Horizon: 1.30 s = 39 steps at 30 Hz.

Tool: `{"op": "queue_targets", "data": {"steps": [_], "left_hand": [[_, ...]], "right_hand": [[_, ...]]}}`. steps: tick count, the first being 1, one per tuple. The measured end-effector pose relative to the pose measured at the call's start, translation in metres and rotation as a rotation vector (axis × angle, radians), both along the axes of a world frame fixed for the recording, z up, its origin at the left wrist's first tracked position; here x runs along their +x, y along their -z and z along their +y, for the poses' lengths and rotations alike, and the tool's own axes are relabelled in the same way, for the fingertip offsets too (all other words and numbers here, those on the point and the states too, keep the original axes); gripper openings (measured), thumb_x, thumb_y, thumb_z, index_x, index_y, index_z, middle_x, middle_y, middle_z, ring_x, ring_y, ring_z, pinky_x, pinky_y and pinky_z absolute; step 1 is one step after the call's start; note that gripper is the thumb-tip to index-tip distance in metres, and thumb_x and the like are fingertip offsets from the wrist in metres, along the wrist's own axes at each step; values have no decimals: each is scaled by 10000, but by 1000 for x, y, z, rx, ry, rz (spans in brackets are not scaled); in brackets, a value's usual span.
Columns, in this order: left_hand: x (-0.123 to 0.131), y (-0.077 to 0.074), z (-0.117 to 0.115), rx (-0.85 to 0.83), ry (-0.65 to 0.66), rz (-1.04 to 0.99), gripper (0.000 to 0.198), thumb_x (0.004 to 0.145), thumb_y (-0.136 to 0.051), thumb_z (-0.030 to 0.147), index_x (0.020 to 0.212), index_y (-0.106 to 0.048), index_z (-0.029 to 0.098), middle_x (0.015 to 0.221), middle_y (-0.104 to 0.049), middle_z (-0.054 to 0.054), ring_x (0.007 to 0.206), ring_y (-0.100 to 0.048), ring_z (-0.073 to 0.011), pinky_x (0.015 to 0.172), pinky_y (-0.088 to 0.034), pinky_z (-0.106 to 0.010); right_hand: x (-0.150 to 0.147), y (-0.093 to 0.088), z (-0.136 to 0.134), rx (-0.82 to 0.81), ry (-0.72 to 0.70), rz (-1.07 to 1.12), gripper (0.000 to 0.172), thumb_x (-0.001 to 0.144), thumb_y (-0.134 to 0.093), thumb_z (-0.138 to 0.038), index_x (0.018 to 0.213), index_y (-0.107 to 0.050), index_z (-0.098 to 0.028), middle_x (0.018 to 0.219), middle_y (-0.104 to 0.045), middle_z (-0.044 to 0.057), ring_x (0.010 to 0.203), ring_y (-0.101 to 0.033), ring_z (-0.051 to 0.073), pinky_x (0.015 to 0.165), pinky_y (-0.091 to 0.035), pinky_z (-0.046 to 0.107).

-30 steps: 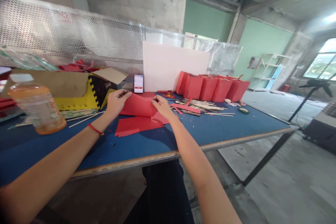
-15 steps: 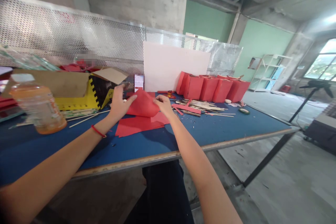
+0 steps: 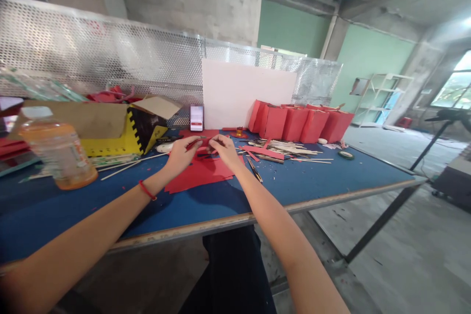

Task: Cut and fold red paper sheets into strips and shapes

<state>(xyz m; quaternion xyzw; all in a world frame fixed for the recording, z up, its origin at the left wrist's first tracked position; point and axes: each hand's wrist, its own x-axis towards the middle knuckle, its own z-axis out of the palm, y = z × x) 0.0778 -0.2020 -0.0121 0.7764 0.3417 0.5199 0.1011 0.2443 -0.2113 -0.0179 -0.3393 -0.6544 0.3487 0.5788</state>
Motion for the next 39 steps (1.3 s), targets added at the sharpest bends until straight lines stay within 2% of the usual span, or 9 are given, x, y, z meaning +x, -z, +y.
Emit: {"op": "queue_targets", "data": {"steps": [4, 6, 9, 13, 18, 25, 33, 39], "left_hand": [[-3, -5, 2, -16, 9, -7, 279, 826, -571, 378, 808, -748, 163, 795, -780, -61, 705, -669, -217, 656, -509, -304], [-2, -6, 1, -17, 20, -1, 273, 811, -587, 381, 797, -755, 167, 769, -776, -51, 667, -645, -200, 640, -495, -294], [-2, -7, -2, -12, 26, 5, 290, 811, -589, 389, 817, -765, 158, 755, -770, -52, 642, -624, -188, 628, -477, -288], [-3, -9, -6, -5, 35, 22, 294, 815, -585, 373, 849, -773, 150, 794, -779, -67, 673, -647, -199, 649, -478, -293], [-2, -11, -11, 3, 35, 63, 240, 804, -589, 313, 845, -777, 169, 828, -791, -70, 729, -691, -225, 672, -500, -302], [-1, -13, -16, 75, -8, -88, 175, 799, -647, 327, 807, -748, 184, 864, -792, -67, 807, -713, -234, 769, -545, -324], [1, -12, -17, 62, 25, -71, 132, 802, -619, 292, 790, -711, 197, 834, -771, -54, 789, -687, -211, 746, -532, -308], [1, -13, -12, 30, 10, -172, 138, 782, -618, 308, 776, -686, 189, 793, -747, -33, 738, -650, -188, 719, -508, -298]], "right_hand": [[3, 1, -7, 332, 360, -277, 78, 847, -585, -286, 808, -537, -238, 798, -587, 25, 814, -557, 209, 817, -446, 356], [3, 1, -9, 486, 474, -406, 40, 889, -564, -269, 880, -563, -230, 882, -593, 51, 895, -548, 225, 862, -432, 367], [3, -1, -9, 583, 464, -475, 88, 940, -549, -278, 881, -588, -225, 930, -606, 63, 955, -539, 230, 895, -409, 372], [4, -1, -8, 604, 432, -531, 166, 985, -508, -287, 851, -587, -227, 933, -630, 51, 960, -545, 226, 874, -376, 367], [5, 1, -8, 648, 421, -600, 172, 1004, -478, -289, 882, -581, -225, 946, -641, 51, 957, -539, 228, 858, -348, 362], [5, -1, -9, 633, 458, -621, 173, 1017, -461, -295, 897, -565, -228, 961, -654, 57, 950, -534, 236, 841, -346, 374], [3, -1, -11, 631, 456, -641, 163, 1009, -456, -292, 893, -555, -236, 951, -655, 52, 946, -537, 239, 839, -339, 375], [5, -2, -8, 634, 461, -625, 133, 984, -478, -253, 878, -555, -228, 939, -654, 51, 941, -541, 235, 840, -326, 368]]}}
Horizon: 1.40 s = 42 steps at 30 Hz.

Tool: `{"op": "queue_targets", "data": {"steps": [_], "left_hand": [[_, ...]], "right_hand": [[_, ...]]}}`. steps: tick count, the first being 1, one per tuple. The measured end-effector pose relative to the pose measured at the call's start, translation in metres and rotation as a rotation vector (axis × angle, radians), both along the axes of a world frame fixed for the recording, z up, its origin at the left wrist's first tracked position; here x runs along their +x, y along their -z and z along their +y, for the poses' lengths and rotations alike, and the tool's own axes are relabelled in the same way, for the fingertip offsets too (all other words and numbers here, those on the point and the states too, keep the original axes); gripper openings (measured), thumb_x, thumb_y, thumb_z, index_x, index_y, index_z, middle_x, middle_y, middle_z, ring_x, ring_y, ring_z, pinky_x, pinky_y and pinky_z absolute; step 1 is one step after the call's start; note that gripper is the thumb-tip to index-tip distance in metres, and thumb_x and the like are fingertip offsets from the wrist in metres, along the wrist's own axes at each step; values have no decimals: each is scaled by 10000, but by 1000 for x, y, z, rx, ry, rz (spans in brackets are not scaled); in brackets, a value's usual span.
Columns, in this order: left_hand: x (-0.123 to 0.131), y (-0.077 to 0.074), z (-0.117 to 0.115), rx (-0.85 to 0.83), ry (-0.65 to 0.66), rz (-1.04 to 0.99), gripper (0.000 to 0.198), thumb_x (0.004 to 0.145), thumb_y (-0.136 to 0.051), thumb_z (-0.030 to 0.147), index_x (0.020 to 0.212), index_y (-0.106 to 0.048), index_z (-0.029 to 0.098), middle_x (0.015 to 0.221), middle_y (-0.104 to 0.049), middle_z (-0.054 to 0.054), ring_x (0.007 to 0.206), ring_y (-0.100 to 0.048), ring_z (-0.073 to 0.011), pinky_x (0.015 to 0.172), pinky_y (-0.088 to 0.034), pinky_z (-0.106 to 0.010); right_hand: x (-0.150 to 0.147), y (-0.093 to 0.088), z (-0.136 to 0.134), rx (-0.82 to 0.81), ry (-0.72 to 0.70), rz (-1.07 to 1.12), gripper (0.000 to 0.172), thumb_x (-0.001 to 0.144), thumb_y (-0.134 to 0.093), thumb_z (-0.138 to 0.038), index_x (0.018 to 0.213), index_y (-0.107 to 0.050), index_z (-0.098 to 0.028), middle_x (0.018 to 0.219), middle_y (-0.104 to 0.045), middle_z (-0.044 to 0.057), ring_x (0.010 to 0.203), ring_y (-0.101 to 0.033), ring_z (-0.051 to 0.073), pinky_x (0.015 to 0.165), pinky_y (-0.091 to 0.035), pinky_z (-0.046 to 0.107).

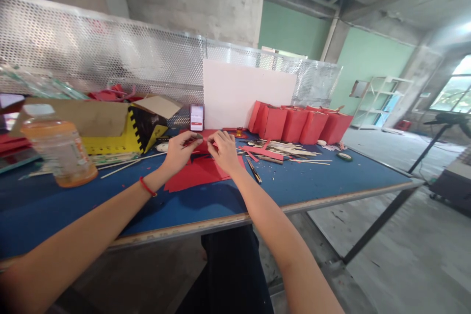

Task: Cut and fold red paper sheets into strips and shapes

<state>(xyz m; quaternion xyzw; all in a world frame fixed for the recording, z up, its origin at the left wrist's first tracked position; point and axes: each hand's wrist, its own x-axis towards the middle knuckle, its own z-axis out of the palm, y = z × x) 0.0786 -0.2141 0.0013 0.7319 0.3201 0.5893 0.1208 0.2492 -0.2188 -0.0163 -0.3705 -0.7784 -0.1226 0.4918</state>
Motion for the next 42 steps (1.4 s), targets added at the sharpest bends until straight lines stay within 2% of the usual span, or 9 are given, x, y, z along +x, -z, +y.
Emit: {"op": "queue_targets", "data": {"steps": [8, 14, 16, 20, 25, 28, 30, 38, 42], "left_hand": [[-23, -11, 21, 46, -202, -242, 129, 770, -654, 294, 816, -698, 182, 815, -735, -20, 830, -671, -200, 810, -512, -301], [-49, -16, 41, 130, -295, -332, 172, 781, -653, 329, 865, -694, 185, 867, -729, -36, 871, -672, -196, 873, -509, -304], [-48, -17, 39, 121, -248, -250, 170, 762, -663, 337, 829, -699, 185, 850, -734, -45, 859, -674, -206, 871, -509, -319], [-31, -17, 24, 76, 52, 53, 186, 771, -658, 371, 789, -713, 195, 827, -742, -52, 833, -681, -218, 836, -519, -327], [-22, -18, 11, -41, 215, 281, 260, 781, -658, 426, 903, -725, 207, 969, -756, -65, 952, -679, -240, 891, -513, -331], [-23, -18, 8, -95, 268, 351, 322, 770, -670, 421, 1005, -687, 201, 1089, -730, -73, 1032, -654, -252, 916, -508, -341], [-23, -17, 6, -137, 297, 377, 371, 778, -665, 425, 1068, -653, 194, 1136, -708, -78, 1051, -642, -252, 899, -513, -343], [-29, -11, 23, -130, 259, 312, 490, 802, -658, 461, 1190, -581, 174, 1251, -651, -119, 1137, -606, -279, 1006, -470, -417], [-31, -6, 29, -29, 71, 307, 556, 827, -622, 432, 1287, -553, 127, 1243, -614, -157, 1131, -579, -301, 1032, -443, -474]], "right_hand": [[13, -1, 13, -89, 43, 94, 129, 929, -524, -240, 807, -565, -233, 884, -657, 28, 905, -530, 229, 870, -314, 376], [26, 3, 28, -278, -8, 496, 122, 838, -523, -298, 733, -515, -237, 849, -614, 30, 936, -529, 235, 869, -366, 361], [26, 3, 32, -303, -43, 561, 151, 861, -472, -344, 765, -517, -237, 862, -610, 38, 921, -545, 228, 850, -398, 355], [21, 0, 30, -452, -234, 576, 278, 888, -477, -474, 862, -594, -224, 925, -674, 54, 901, -614, 205, 844, -471, 339], [11, 1, 11, -872, -566, 513, 396, 783, -671, -584, 943, -716, -224, 1016, -750, 68, 958, -681, 221, 830, -538, 351], [9, 0, 0, -1194, -806, 537, 401, 714, -790, -504, 999, -735, -227, 1058, -751, 60, 986, -682, 219, 850, -540, 343], [8, -1, -5, -1302, -857, 558, 401, 656, -857, -430, 977, -739, -221, 1015, -751, 43, 938, -680, 204, 826, -532, 316], [6, -3, -4, -1223, -803, 723, 409, 547, -926, -360, 792, -639, -202, 816, -681, -21, 792, -611, 137, 716, -451, 242], [4, 2, 8, -866, -572, 614, 399, 611, -858, -432, 680, -535, -209, 662, -547, -50, 665, -508, 126, 621, -379, 245]]}}
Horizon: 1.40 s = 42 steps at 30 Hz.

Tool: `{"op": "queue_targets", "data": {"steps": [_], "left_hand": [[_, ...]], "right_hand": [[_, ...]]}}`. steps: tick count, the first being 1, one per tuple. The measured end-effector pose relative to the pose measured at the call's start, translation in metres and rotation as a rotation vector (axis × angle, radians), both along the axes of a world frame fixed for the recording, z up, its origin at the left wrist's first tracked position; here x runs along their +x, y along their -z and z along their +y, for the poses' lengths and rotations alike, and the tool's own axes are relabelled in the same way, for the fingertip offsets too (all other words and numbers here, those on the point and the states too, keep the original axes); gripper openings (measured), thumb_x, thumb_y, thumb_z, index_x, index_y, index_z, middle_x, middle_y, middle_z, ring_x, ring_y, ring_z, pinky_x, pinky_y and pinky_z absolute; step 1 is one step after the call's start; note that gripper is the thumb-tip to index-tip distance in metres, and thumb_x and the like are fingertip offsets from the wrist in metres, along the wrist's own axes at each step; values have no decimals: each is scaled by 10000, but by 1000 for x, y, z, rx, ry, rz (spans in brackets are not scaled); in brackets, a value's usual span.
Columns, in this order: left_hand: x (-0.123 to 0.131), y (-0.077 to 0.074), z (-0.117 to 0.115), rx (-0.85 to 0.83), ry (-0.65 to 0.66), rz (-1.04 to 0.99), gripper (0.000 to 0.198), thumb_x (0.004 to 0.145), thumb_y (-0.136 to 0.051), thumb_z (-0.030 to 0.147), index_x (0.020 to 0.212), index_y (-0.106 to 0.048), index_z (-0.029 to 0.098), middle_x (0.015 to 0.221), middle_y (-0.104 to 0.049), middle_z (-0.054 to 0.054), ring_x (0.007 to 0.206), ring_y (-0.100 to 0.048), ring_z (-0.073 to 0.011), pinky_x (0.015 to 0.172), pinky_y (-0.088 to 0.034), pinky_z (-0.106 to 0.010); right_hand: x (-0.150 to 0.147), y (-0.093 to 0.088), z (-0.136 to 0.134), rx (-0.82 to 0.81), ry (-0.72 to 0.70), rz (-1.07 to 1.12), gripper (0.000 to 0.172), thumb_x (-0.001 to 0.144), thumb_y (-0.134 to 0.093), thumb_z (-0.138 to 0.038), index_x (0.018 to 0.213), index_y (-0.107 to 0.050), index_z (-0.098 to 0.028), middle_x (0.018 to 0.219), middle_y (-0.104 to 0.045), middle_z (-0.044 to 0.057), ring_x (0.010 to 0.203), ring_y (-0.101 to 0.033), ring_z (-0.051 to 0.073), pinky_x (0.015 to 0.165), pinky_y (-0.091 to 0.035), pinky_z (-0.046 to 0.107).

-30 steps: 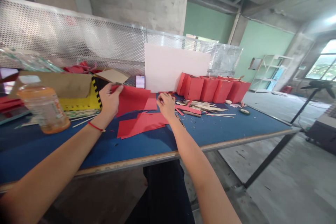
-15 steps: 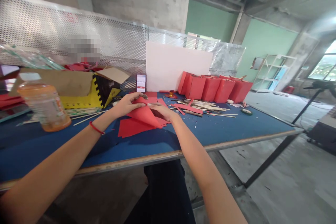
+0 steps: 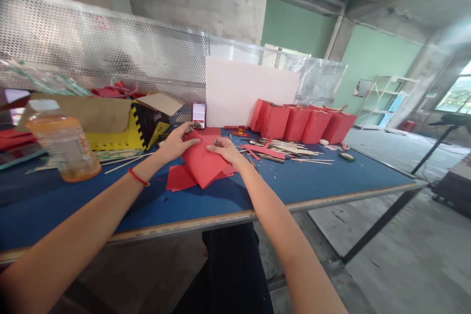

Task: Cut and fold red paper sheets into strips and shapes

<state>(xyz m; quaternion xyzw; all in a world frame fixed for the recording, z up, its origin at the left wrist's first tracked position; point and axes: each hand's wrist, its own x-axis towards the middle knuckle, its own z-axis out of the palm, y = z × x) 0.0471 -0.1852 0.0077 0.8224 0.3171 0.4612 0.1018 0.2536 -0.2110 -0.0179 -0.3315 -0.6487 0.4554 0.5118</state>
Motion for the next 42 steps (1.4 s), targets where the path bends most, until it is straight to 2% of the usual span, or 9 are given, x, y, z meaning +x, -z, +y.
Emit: {"op": "queue_targets", "data": {"steps": [3, 7, 9, 13, 19, 23, 27, 31, 42], "left_hand": [[8, 5, -12, 210, -145, 130, 677, 863, -608, 502, 1418, -479, 138, 1389, -484, -205, 1286, -445, -364, 1105, -347, -554], [29, 19, -32, 309, -47, 395, 899, 825, -653, 608, 1532, -308, 173, 1563, -318, -227, 1434, -299, -407, 1159, -258, -594], [36, 26, -36, 350, -39, 500, 921, 795, -723, 497, 1537, -292, 162, 1590, -292, -235, 1453, -281, -422, 1165, -248, -604], [39, 29, -37, 417, -153, 464, 698, 780, -596, 81, 1452, -409, 64, 1528, -394, -262, 1421, -368, -379, 1133, -343, -524], [29, 13, -35, 420, -153, 331, 251, 919, -457, 119, 1012, -683, 178, 1055, -743, -111, 989, -664, -261, 964, -458, -442], [24, 8, -33, 383, -148, 236, 290, 989, -434, 251, 926, -709, 182, 922, -773, -89, 843, -681, -239, 910, -454, -416], [24, 5, -33, 224, -101, 133, 317, 982, -456, 339, 916, -719, 175, 889, -773, -77, 784, -669, -230, 740, -450, -338], [26, 0, -38, 46, -31, 56, 256, 921, -535, 394, 870, -672, 184, 794, -741, -23, 671, -625, -177, 619, -398, -278], [26, -19, -52, -6, -37, -42, 296, 850, -553, 434, 764, -659, 171, 715, -683, -12, 666, -569, -162, 634, -378, -278]], "right_hand": [[-1, 4, 12, 181, 204, -31, 410, 669, -796, -436, 620, -450, -222, 566, -405, -75, 586, -380, 110, 573, -302, 245], [-3, 8, 22, 215, 256, 28, 356, 733, -717, -472, 660, -468, -227, 621, -454, -49, 630, -411, 131, 611, -348, 258], [-5, 11, 25, 216, 256, 52, 337, 745, -698, -495, 701, -498, -227, 694, -522, -24, 690, -474, 148, 659, -399, 272], [-6, 15, 29, 161, 225, 76, 376, 761, -678, -545, 944, -548, -243, 721, -559, -25, 647, -522, 154, 616, -429, 280], [-5, 13, 22, 105, 178, 40, 619, 795, -667, -584, 1246, -400, -255, 653, -519, -75, 467, -466, 135, 489, -390, 273], [-6, 5, 1, 447, 361, -90, 368, 936, -473, -592, 1086, -465, -255, 715, -529, -35, 612, -524, 151, 614, -411, 286], [-5, -2, -14, 696, 427, -213, 309, 982, -431, -510, 865, -502, -233, 760, -531, -2, 696, -502, 155, 679, -386, 290], [-3, -4, -14, 681, 367, -233, 315, 982, -425, -467, 800, -502, -222, 709, -520, -8, 662, -476, 146, 655, -376, 284], [-8, -12, -23, 520, 230, -80, 270, 895, -567, -462, 753, -540, -233, 647, -517, -23, 593, -481, 139, 596, -379, 283]]}}
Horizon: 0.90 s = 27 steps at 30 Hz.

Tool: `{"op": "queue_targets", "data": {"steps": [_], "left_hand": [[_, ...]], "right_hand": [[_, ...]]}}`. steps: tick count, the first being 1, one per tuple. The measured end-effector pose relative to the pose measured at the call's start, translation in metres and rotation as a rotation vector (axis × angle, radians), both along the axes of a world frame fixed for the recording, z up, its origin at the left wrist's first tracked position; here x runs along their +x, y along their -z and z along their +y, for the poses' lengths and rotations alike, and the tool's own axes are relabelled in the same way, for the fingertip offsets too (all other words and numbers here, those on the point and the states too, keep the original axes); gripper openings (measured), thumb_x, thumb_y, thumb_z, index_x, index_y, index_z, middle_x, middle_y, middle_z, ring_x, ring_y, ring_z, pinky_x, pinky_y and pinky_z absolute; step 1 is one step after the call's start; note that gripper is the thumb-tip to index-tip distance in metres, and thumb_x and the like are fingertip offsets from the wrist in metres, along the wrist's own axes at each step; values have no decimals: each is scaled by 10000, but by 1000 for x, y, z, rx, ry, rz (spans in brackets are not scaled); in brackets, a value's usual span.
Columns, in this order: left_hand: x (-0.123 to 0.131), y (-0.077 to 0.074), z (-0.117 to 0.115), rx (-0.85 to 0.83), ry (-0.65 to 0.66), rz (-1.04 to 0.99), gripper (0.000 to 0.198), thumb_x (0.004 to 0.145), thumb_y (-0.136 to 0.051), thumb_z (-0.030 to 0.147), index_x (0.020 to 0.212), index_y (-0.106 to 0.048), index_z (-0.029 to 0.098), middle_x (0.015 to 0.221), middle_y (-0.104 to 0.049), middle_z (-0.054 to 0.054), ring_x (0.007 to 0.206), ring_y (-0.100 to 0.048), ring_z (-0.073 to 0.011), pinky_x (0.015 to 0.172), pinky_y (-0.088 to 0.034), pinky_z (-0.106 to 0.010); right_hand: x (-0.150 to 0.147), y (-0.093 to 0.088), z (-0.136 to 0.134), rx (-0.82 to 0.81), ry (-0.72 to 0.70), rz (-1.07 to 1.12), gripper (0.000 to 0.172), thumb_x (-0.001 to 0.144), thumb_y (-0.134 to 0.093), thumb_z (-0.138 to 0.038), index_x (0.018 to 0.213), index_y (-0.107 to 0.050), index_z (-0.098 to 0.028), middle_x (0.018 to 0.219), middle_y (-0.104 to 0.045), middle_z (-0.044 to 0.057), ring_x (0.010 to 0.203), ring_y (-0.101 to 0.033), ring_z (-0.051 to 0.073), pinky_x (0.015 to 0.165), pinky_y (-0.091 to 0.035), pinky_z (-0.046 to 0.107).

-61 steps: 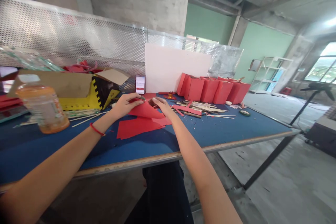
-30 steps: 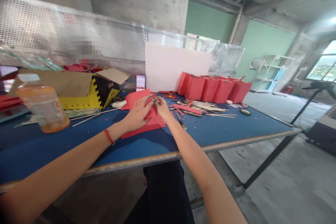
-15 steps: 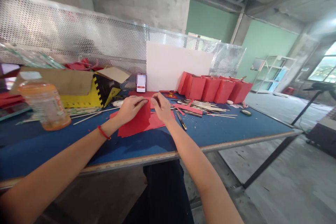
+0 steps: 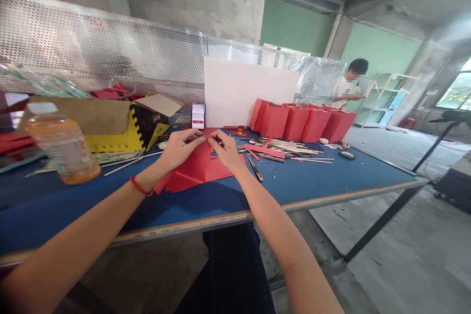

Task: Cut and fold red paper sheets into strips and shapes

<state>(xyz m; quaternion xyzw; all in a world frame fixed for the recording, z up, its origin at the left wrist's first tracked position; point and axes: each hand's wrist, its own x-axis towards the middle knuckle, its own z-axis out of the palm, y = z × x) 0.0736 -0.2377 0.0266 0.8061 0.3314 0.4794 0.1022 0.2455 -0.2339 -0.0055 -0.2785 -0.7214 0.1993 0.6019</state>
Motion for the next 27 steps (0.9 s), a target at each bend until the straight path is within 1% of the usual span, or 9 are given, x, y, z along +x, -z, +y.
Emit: {"op": "queue_targets", "data": {"steps": [3, 7, 10, 14, 17, 19, 21, 24, 27], "left_hand": [[-2, -10, -2, -117, 110, -52, 346, 828, -567, 472, 727, -672, 158, 687, -654, -8, 672, -559, -161, 647, -407, -280], [-10, -22, -7, -427, 260, -103, 336, 739, -688, 485, 696, -694, 152, 700, -687, -31, 674, -596, -176, 655, -470, -301], [-16, -30, -12, -646, 304, -138, 296, 671, -768, 454, 726, -730, 166, 775, -740, -55, 678, -634, -186, 649, -517, -313], [-24, -36, -10, -712, 281, -123, 273, 617, -801, 388, 831, -771, 222, 882, -771, -51, 789, -699, -235, 680, -560, -326], [-33, -37, 4, -640, 291, 41, 276, 603, -807, 396, 835, -789, 248, 900, -776, -54, 828, -714, -261, 693, -565, -329], [-41, -34, 18, -686, 331, 192, 297, 629, -786, 438, 846, -795, 236, 897, -777, -70, 809, -719, -271, 703, -562, -345], [-53, -29, 31, -701, 267, 273, 348, 574, -808, 451, 842, -791, 230, 891, -778, -68, 800, -717, -275, 705, -552, -346], [-75, -22, 46, -584, 25, 321, 408, 457, -838, 429, 804, -781, 221, 906, -779, -69, 886, -707, -287, 751, -530, -324], [-96, -16, 56, -543, -127, 352, 370, 471, -793, 430, 775, -781, 219, 877, -779, -69, 858, -702, -289, 731, -510, -318]], "right_hand": [[-1, -5, -2, -128, -168, 119, 362, 844, -615, -549, 694, -527, -231, 578, -477, -40, 530, -454, 125, 547, -381, 273], [-4, -9, -5, -248, -279, 161, 406, 763, -682, -585, 661, -522, -226, 545, -477, -51, 499, -437, 105, 524, -383, 256], [-6, -9, -7, -320, -326, 192, 392, 739, -698, -565, 663, -514, -226, 538, -464, -57, 495, -423, 101, 507, -370, 246], [-5, -10, -7, -379, -240, 306, 388, 688, -708, -560, 689, -507, -228, 610, -452, -46, 546, -410, 105, 521, -367, 247], [3, -10, -7, -350, -76, 307, 347, 718, -681, -544, 764, -540, -231, 772, -536, 9, 715, -528, 156, 629, -440, 277], [10, -9, -4, -308, 33, 221, 297, 772, -634, -518, 777, -550, -233, 822, -551, 27, 786, -552, 178, 672, -451, 292], [14, -6, 2, -275, 85, 132, 266, 818, -583, -478, 731, -535, -231, 761, -526, 15, 738, -529, 172, 652, -432, 291], [16, -2, 14, -245, 128, 24, 280, 839, -565, -394, 624, -499, -226, 632, -480, -10, 648, -474, 158, 607, -380, 282], [13, 5, 23, -230, 176, -120, 312, 825, -614, -311, 555, -481, -228, 576, -498, -17, 623, -459, 156, 594, -343, 273]]}}
